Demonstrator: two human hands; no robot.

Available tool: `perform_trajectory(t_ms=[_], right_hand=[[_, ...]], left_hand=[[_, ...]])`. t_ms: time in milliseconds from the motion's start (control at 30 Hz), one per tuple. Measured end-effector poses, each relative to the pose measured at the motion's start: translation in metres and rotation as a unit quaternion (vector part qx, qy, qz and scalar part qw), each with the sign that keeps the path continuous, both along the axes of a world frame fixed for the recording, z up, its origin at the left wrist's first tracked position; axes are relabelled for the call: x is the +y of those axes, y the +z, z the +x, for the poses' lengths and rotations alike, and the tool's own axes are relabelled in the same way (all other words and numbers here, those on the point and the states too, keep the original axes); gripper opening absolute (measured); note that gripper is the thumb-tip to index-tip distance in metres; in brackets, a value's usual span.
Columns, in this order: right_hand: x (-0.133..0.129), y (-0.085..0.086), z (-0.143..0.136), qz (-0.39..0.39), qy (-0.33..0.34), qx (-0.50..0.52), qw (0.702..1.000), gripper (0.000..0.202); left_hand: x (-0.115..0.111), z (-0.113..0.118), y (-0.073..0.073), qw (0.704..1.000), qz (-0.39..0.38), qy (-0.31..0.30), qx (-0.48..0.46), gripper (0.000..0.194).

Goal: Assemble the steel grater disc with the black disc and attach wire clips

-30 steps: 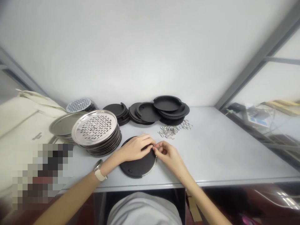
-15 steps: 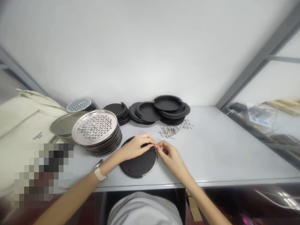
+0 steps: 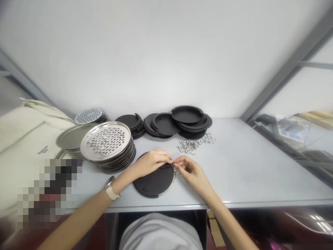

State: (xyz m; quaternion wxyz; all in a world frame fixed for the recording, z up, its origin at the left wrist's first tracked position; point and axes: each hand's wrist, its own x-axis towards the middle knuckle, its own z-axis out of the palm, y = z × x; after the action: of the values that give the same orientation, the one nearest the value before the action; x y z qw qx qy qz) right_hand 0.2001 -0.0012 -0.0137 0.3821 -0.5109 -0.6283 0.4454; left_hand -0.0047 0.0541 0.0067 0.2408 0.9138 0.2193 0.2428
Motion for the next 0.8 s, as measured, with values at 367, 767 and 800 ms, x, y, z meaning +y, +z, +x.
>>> perform_trajectory(t_ms=[367,767,800], right_hand=[[-0.0005,-0.0021,-0.0040,0.027,-0.013,-0.051,0.998,0.033],[-0.0025,0.0027,-0.0056,0.027,-0.015,-0.059,0.998,0.031],[-0.0027,0.0028,-0.0051,0.028,-0.015,-0.059,0.998,0.032]], left_hand=[[-0.0040,0.0010,-0.0007,0.986,0.151,0.026,0.072,0.024],[-0.0059,0.0029,0.0010,0.965,0.240,0.043,0.101,0.026],[-0.0062,0.0028,0.0013,0.963,0.246,0.045,0.102,0.026]])
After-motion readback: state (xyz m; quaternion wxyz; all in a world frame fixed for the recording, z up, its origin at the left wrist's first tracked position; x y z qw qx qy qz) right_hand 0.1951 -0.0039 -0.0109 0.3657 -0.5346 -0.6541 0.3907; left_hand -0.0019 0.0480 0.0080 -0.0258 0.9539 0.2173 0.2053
